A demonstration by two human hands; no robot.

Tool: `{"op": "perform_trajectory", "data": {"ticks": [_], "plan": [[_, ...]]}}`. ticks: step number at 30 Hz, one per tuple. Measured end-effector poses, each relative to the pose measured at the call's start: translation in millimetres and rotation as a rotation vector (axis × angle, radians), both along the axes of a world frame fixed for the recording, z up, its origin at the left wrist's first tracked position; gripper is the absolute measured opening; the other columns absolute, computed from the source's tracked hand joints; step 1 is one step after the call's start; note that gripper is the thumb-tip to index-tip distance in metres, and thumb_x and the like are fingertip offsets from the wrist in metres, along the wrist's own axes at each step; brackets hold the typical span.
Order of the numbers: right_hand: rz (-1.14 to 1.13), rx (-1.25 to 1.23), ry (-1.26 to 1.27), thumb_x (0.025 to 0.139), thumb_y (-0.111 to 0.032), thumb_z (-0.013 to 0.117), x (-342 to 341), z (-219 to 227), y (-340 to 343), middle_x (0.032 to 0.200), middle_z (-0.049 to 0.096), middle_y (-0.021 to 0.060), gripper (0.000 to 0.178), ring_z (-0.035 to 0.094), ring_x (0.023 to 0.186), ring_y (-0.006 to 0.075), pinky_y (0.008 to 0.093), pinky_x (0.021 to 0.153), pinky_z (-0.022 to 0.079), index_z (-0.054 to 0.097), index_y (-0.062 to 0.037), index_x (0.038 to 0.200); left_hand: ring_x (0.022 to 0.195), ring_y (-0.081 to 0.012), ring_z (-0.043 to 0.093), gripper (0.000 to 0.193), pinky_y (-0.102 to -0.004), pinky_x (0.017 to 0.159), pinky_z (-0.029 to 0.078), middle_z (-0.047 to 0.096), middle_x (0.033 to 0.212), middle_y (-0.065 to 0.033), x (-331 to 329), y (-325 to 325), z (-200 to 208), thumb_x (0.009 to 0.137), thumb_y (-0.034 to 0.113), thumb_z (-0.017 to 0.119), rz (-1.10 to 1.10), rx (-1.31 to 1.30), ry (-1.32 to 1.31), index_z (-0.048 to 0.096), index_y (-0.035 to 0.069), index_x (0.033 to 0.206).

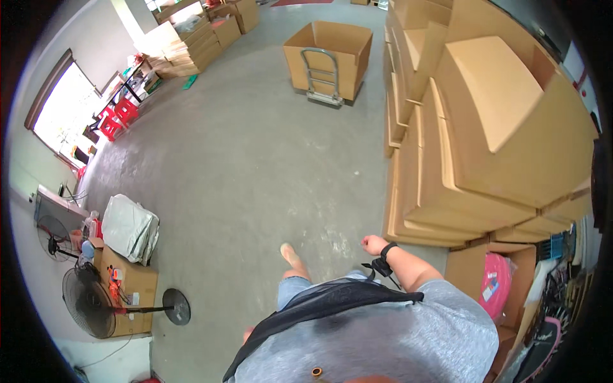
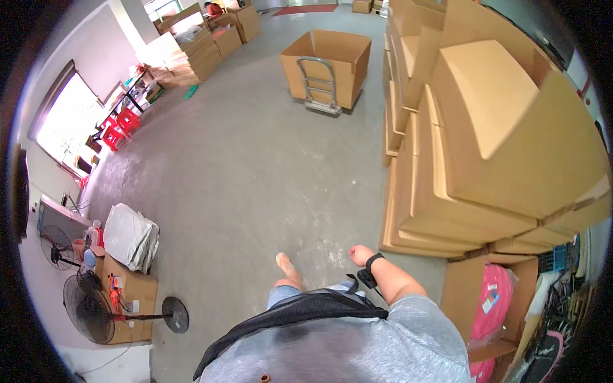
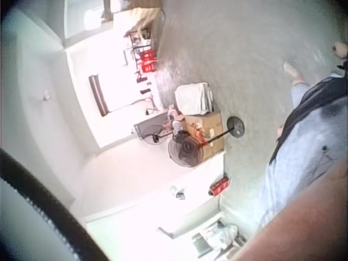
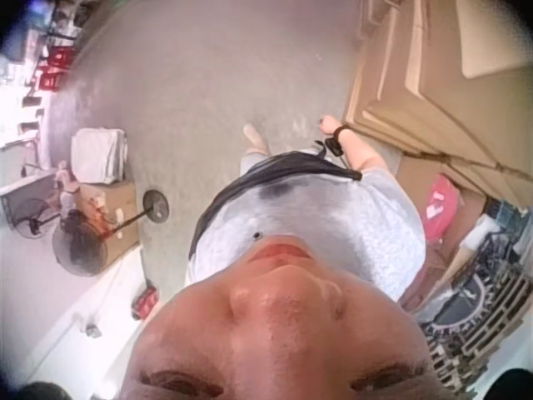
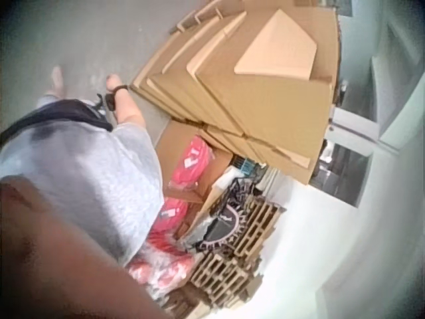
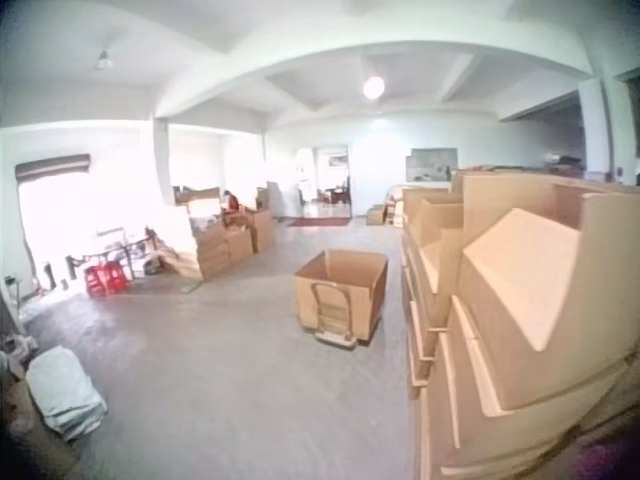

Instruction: The person applies shipping labels to pink circular items wrapped in plastic and places them into a cardboard box. They then pick up a cardboard box, write on it with a marker, and place the labeled items inside before closing the box flaps.

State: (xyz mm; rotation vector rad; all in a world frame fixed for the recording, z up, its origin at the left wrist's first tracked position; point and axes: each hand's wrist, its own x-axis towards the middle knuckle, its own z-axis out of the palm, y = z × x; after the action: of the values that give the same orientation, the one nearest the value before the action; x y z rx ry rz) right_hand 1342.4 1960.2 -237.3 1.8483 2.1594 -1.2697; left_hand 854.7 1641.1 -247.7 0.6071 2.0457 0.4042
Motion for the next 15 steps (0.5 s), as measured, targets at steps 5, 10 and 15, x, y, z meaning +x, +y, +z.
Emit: {"op": "perform_trajectory", "data": {"ticks": [5,10,15], "plan": [[0.009,-0.088,-0.144,0.075,-0.028,0.049,-21.6,-31.4,49.0,0.083,0.061,0.0181,0.028,0.058,0.079,0.0333,0.0399,0.071,0.046,0.061,-0.0045,0.085,0.087,-0.0208,0.058,0.028,-0.0321,0.071,0.047,0.06,0.096,-0.0097,-54.3,102.5,-42.2,0.077,0.017,0.056,-0.175,-0.129,0.072,0.057,0.006,0.102],[0.127,-0.155,-0.384,0.076,-0.029,0.049,41.6,-95.1,72.9,0.082,0.062,0.0178,0.029,0.058,0.076,0.0319,0.0403,0.068,0.046,0.062,-0.0039,0.084,0.09,-0.0218,0.057,0.025,-0.0333,0.074,0.047,0.06,0.099,-0.0097,-135.7,248.6,-39.5,0.077,0.019,0.053,-0.339,-0.15,0.148,0.059,0.01,0.1],[-0.395,-0.166,-0.319,0.074,-0.02,0.053,3.2,-89.6,135.4,0.073,0.062,0.0117,0.019,0.058,0.064,0.0221,0.0349,0.058,0.046,0.061,-0.003,0.08,0.094,-0.0229,0.057,0.024,-0.0345,0.077,0.047,0.06,0.101,-0.0097,-269.5,387.1,-19.7,0.077,0.02,0.051,-1.071,-0.307,0.591,0.061,0.014,0.097]]}}
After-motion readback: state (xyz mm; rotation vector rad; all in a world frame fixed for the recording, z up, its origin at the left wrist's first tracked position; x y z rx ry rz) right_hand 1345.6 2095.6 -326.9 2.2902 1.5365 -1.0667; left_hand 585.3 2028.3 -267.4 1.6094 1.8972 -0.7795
